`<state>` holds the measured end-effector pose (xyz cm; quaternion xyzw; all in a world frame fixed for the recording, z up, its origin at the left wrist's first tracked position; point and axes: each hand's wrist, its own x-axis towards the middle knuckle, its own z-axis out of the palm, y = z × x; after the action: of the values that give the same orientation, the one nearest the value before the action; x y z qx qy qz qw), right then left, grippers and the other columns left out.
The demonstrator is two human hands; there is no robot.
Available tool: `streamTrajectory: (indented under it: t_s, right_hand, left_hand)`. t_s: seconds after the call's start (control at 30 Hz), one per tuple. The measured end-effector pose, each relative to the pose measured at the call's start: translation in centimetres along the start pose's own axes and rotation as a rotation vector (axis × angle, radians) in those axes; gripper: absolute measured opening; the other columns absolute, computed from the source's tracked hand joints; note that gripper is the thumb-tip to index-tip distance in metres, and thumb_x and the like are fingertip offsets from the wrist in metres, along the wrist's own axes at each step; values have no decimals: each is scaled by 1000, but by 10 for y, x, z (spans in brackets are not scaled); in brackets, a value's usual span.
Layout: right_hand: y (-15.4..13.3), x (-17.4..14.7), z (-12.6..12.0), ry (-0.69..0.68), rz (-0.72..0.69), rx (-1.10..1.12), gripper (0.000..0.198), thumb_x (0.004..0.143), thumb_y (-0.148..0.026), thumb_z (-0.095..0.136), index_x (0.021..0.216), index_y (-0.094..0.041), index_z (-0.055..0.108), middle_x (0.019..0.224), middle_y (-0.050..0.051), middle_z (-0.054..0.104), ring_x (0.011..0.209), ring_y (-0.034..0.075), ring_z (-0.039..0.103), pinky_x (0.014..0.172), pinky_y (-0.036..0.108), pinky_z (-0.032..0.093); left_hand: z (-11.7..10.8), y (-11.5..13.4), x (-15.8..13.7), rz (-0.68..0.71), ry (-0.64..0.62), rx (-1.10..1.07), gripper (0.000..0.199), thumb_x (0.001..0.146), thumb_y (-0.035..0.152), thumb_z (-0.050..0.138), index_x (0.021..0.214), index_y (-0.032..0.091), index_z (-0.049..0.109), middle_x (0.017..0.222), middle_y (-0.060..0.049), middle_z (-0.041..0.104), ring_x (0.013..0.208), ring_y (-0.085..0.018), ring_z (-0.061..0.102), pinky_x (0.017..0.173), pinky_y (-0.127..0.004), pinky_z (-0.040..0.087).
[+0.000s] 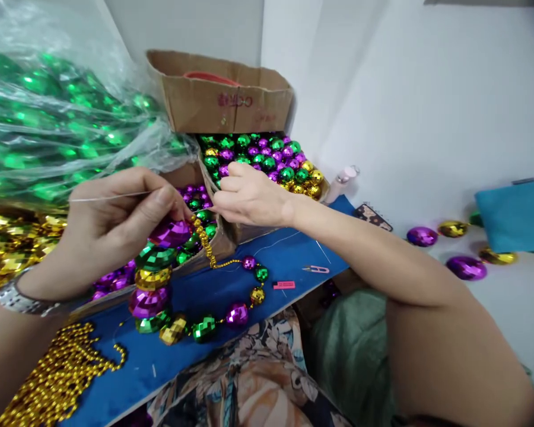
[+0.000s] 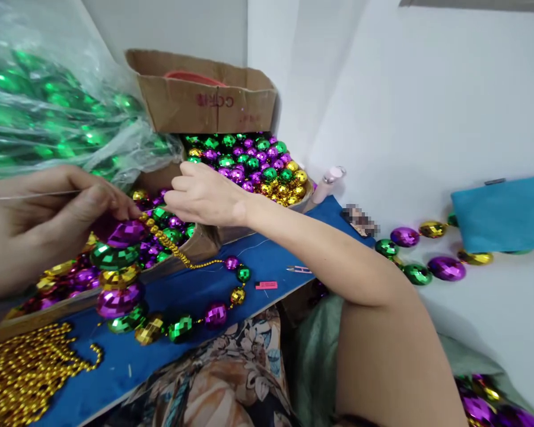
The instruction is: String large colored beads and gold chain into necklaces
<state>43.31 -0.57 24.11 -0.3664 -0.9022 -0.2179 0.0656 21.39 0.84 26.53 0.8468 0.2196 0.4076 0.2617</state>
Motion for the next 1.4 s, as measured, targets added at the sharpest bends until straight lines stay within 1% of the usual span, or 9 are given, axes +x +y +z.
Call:
streamTrajectory:
  t_s: [0.13, 0.3, 0.4, 0.63, 0.97, 1.1, 1.23, 1.33, 1.4]
  right_hand:
    - [-4, -2, 5, 32, 49, 77, 45, 104, -39, 17, 86, -19, 54, 79, 2, 45, 76, 17, 39, 78, 34, 30]
    - [-23, -7, 8, 136, 207, 192, 63, 89, -73, 27, 91, -17, 56, 80, 3, 48, 79, 19, 39, 76, 34, 31]
    - [-32, -11, 13, 199, 319, 159, 66, 82, -80, 32, 89, -18, 56, 84, 5, 49, 83, 22, 39, 75, 35, 30]
    - [-46, -18, 28, 288, 408, 39, 48, 94, -61, 32, 93, -19, 56, 87, 6, 49, 89, 24, 38, 80, 39, 26]
    - [-65, -17, 46, 271, 565, 105, 54, 89, -68, 37, 87, -19, 60, 84, 6, 53, 86, 23, 39, 77, 37, 26]
    - [-68, -20, 58, 431, 550, -45, 36, 92, -50, 47, 75, -21, 59, 76, 4, 54, 79, 22, 41, 77, 38, 27]
    - [-82, -23, 69, 580, 492, -145, 21, 90, -23, 52, 70, -23, 57, 64, 0, 51, 71, 19, 44, 85, 40, 29]
    - [-103, -27, 72, 563, 602, 118, 12, 91, -28, 51, 87, -25, 62, 66, 1, 54, 70, 19, 48, 79, 38, 35]
    - [-114, -28, 73, 534, 740, 552, 25, 94, -34, 45, 114, -24, 57, 67, 0, 53, 67, 18, 50, 69, 34, 38]
  left_hand:
    - [1, -3, -2, -1, 12, 4, 20, 86, 25, 57, 70, 16, 65, 62, 0, 63, 57, -10, 60, 44, -17, 39]
    - [2, -6, -3, 20, -17, 86, 16, 86, 25, 57, 76, 18, 67, 64, -2, 65, 52, -10, 55, 41, -21, 36]
    - [7, -7, -3, 54, 1, 133, 16, 85, 25, 57, 74, 18, 66, 62, -2, 63, 50, -10, 51, 43, -22, 36]
    - [26, -12, -8, -77, 87, 111, 20, 86, 29, 57, 72, 17, 65, 55, 0, 60, 40, -8, 39, 38, -23, 26]
    - [45, -27, -15, -137, 133, 84, 20, 86, 25, 57, 68, 17, 60, 55, 1, 57, 47, -9, 45, 44, -23, 32]
    - [52, -33, -21, -185, 135, 84, 26, 89, 27, 54, 65, 18, 58, 55, 2, 54, 48, -10, 44, 47, -24, 33]
    - [60, -42, -24, -305, 255, -78, 28, 90, 33, 53, 65, 19, 56, 58, 1, 54, 50, -11, 46, 48, -24, 35]
    - [66, -45, -27, -413, 376, -307, 27, 88, 36, 56, 67, 19, 54, 61, 1, 56, 54, -12, 51, 53, -24, 41]
    - [70, -45, -29, -451, 425, -451, 26, 87, 37, 58, 68, 19, 54, 62, 2, 55, 55, -12, 52, 55, -24, 43]
